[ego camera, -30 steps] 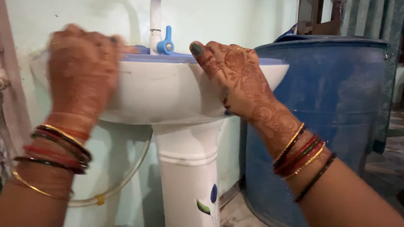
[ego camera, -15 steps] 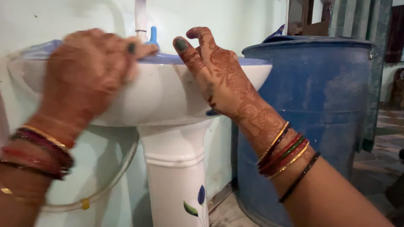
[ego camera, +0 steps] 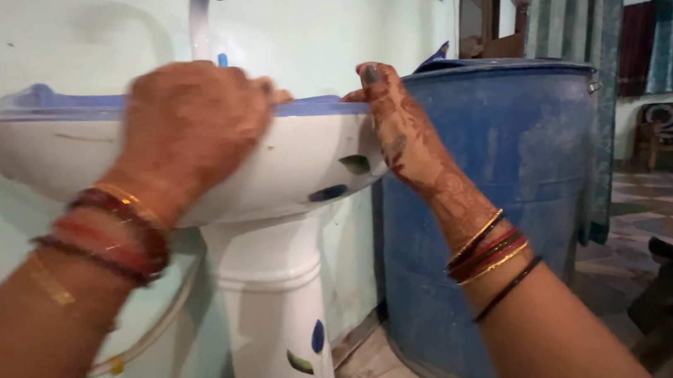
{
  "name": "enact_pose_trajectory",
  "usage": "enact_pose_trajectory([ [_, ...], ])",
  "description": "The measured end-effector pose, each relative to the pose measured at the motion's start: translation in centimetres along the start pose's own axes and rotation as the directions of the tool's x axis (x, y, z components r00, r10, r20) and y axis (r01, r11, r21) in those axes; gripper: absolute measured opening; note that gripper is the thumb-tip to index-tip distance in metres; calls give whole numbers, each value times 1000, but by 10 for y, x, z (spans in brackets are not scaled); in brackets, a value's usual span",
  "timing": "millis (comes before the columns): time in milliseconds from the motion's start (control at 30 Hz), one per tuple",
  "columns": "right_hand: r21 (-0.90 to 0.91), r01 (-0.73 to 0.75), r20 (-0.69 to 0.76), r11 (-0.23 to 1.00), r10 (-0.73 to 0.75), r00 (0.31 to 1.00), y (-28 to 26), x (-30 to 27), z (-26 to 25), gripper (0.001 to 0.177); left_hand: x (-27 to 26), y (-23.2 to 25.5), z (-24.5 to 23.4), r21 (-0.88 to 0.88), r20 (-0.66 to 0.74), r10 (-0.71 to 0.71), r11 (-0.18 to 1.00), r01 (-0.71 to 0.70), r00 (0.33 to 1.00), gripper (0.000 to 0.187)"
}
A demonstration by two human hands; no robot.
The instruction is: The person scrubs a white pedestal sink with a cloth, focusing on the basin, the faucet, and the pedestal base. The cleaning involves repetitive wiping motions to remove dirt and stains from the ceramic surfaces.
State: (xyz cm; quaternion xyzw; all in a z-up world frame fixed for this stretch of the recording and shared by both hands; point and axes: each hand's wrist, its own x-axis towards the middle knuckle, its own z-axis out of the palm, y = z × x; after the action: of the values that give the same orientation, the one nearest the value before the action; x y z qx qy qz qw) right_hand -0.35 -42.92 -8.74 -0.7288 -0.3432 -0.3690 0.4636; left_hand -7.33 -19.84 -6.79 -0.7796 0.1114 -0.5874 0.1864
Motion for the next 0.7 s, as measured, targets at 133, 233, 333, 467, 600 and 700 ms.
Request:
enact_pose_trajectory([
  [133, -52, 56, -7, 997, -56, 998, 19, 8, 5, 73, 45, 60, 32, -103, -22, -35, 994, 32, 999, 37],
  [233, -27, 190, -34, 982, -190, 981, 30, 8, 4, 73, 73, 92, 56, -42, -73, -43, 998, 40, 996, 30],
  [333, 13, 176, -33, 984, -176, 984, 31, 11, 1, 71, 81, 98, 58, -146, 79, -70, 986, 81, 994, 33],
  [467, -55, 112, 61, 992, -108, 992, 31, 6, -2, 68, 55, 73, 23, -74, 146, 95, 994, -85, 985, 33],
  [600, -255, 181, -17, 950, -192, 981, 49, 1, -5, 59, 29, 39, -30, 236, 448, 201, 913, -333, 871, 29],
  [700, -140, 48, 3, 989, -48, 999, 61, -3, -13, 52, 15, 28, -50, 330, 386, 295, 841, -429, 874, 49],
])
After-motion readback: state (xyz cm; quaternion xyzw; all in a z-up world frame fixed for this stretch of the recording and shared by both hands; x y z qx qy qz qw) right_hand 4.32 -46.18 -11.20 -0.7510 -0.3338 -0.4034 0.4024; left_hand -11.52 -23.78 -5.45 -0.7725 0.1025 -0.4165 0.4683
